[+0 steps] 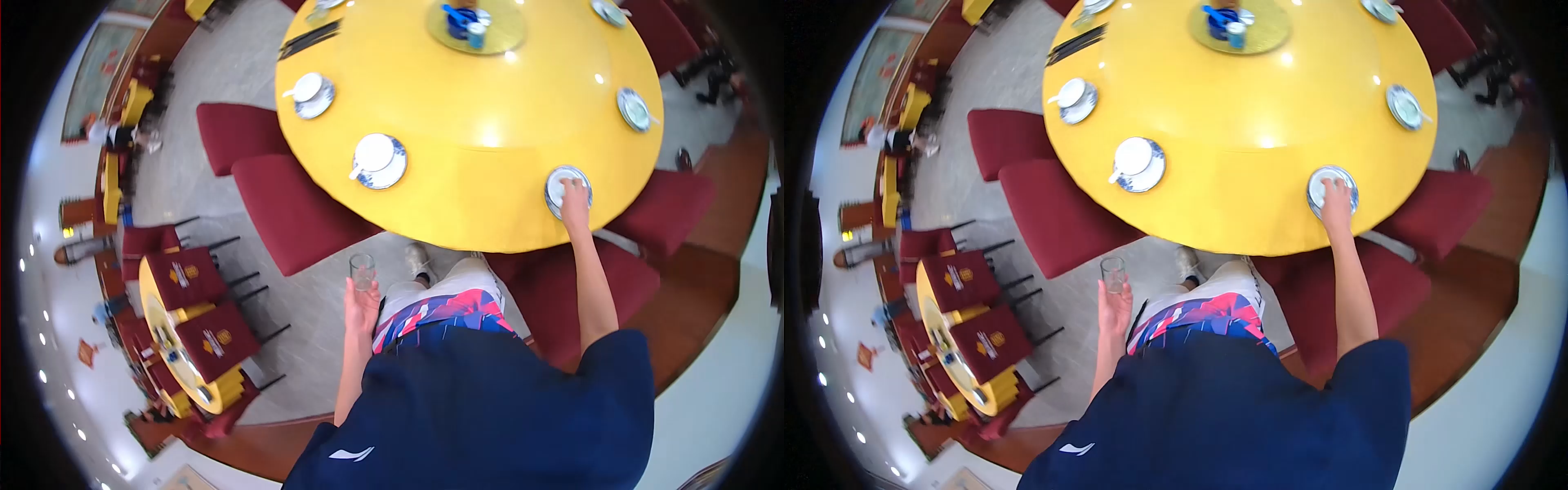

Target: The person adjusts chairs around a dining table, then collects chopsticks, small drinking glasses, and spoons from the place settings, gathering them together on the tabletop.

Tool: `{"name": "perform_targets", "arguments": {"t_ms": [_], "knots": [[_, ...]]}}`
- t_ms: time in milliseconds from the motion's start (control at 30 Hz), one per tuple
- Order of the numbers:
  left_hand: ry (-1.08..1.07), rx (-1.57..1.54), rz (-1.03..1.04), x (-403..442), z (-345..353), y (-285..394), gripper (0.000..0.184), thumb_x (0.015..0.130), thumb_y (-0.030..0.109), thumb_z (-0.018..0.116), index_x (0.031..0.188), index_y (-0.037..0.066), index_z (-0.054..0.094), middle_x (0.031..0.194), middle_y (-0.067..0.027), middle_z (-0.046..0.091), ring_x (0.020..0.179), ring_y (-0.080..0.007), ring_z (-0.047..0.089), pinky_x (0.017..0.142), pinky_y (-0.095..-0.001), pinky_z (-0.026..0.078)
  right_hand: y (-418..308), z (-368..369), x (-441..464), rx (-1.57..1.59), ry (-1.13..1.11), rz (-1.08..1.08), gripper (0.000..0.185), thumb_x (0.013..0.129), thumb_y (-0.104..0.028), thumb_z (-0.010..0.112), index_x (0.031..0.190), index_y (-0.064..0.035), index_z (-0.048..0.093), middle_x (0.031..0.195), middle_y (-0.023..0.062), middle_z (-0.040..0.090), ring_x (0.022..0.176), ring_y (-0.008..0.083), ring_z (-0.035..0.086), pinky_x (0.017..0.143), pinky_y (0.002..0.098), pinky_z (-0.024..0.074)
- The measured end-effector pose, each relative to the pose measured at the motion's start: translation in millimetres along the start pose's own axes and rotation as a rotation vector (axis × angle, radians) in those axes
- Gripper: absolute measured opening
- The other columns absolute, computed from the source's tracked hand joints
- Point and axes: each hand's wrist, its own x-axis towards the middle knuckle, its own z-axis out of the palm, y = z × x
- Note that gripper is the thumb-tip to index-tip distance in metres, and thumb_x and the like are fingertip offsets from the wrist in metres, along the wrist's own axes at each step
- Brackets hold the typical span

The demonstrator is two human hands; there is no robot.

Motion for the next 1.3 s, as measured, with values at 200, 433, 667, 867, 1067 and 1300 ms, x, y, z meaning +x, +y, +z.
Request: {"name": "perform_targets", "arguments": {"t_ms": [200,433,667,867,1067,1300], "knots": [[-0.135,-0.064,-0.143,-1,-45,17,0.053,0.099,0.043,0.05,0.135,0.004,0.045,0.118,-0.0134,0.06,0.089,-0.0179,0.064,0.069,-0.0276,0.053,-61,-40,-22,0.231,0.311,0.133,0.038,0.084,0.003,0.06,0.121,-0.0059,0.056,0.119,0.0178,0.053,0.11,0.0372,0.052,0.093,0.0426,0.0449],[-0.353,0.04,-0.172,15,-127,138,0.045,0.093,0.033,0.059,0.13,0.008,0.049,0.112,-0.0139,0.062,0.075,-0.0156,0.062,0.05,-0.0238,0.047,-204,50,-79,1.831,0.229,0.537,0.041,0.098,-0.018,0.056,0.135,-0.0089,0.042,0.109,0.0122,0.056,0.095,0.0235,0.058,0.079,0.0342,0.0516],[-0.442,-0.05,-0.281,13,-214,270,0.04,0.093,0.039,0.052,0.121,0.011,0.054,0.097,-0.0082,0.064,0.045,-0.0065,0.033,0.038,-0.0174,0.027,-418,68,-115,2.166,-0.173,0.511,0.035,0.1,-0.026,0.051,0.132,-0.0104,0.046,0.113,0.0167,0.054,0.094,0.0228,0.056,0.077,0.0299,0.0498],[-0.551,-0.27,-0.331,61,-242,350,0.039,0.098,0.044,0.036,0.114,0.014,0.054,0.069,-0.0136,0.05,0.035,-0.0049,0.023,0.032,-0.0191,0.02,-554,86,-52,2.152,-0.549,0.402,0.038,0.103,-0.03,0.039,0.133,-0.0092,0.046,0.108,0.0165,0.055,0.076,0.0179,0.049,0.063,0.0252,0.0437],[-0.438,-0.149,-0.301,115,-286,472,0.035,0.096,0.042,0.041,0.1,0.009,0.052,0.063,-0.0066,0.05,0.036,-0.0076,0.026,0.032,-0.0211,0.021,-697,158,60,2.437,-0.481,0.353,0.033,0.098,-0.034,0.041,0.112,-0.009,0.057,0.08,0.0091,0.05,0.054,0.0113,0.036,0.044,0.0224,0.0297],[-0.484,-0.136,-0.242,186,-332,677,0.036,0.095,0.044,0.043,0.091,0.008,0.049,0.059,-0.0106,0.047,0.035,-0.0116,0.03,0.03,-0.023,0.023,-934,187,170,2.676,-0.717,0.258,0.029,0.084,-0.039,0.055,0.087,-0.0109,0.061,0.056,0.0007,0.041,0.042,0.0084,0.029,0.036,0.0219,0.0221]]}}
